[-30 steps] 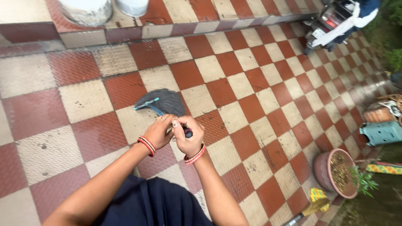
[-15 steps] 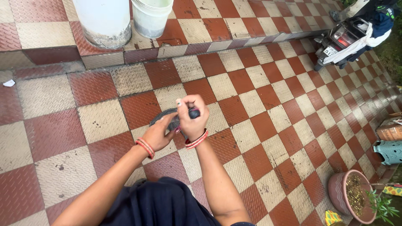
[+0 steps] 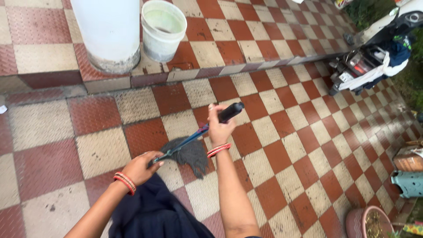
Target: The person mops a checkered tile floor using a mop, then rinses and wrings the mop head in a bucket of water.
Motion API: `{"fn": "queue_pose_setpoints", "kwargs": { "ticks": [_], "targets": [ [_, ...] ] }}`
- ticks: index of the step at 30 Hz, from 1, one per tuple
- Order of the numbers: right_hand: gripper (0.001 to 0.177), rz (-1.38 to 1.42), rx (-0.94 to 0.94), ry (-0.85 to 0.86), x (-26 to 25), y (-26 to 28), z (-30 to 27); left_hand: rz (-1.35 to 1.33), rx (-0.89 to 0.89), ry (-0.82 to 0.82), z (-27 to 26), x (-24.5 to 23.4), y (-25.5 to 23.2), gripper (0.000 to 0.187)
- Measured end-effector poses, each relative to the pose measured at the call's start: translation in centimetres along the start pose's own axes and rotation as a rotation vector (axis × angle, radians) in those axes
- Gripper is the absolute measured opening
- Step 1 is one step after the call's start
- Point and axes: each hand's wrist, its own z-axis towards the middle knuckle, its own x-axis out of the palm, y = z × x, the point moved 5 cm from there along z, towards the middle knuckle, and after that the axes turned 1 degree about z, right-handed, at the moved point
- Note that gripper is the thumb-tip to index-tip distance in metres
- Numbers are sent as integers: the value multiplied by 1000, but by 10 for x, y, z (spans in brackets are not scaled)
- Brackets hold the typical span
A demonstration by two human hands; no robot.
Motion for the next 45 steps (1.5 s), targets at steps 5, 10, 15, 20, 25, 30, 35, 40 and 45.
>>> {"fn": "queue_pose_setpoints", "kwargs": {
  "ticks": [5, 10, 15, 20, 25, 30, 35, 40, 45],
  "targets": [
    [24, -139, 191, -10, 0, -163, 1, 8, -36, -29, 56, -38, 15, 44],
    [14, -574, 353, 32, -35, -277, -23, 51, -123, 72, 115, -62, 29, 44],
    [41, -275, 649, -79, -34, -313, 18, 47, -156, 100, 154, -76, 45, 43],
    [38, -150, 479, -92, -8, -250, 115, -61, -172, 115, 175, -82, 65, 42],
    [37, -321, 211, -150, 2, -127, 221, -67, -83, 130, 211, -95, 61, 42],
    [19, -164, -333, -130, -44, 21, 303, 16, 104, 165, 258, -128, 30, 43],
    [20, -185, -485, -372, -97, 123, 341, 27, 149, 198, 301, -176, 18, 45],
    [22, -208, -629, -504, -96, 167, 361, 32, 200, 173, 333, -217, 30, 44],
    [25, -202, -712, -556, -45, 147, 389, -59, 182, 121, 354, -249, 50, 45]
  ]
}}
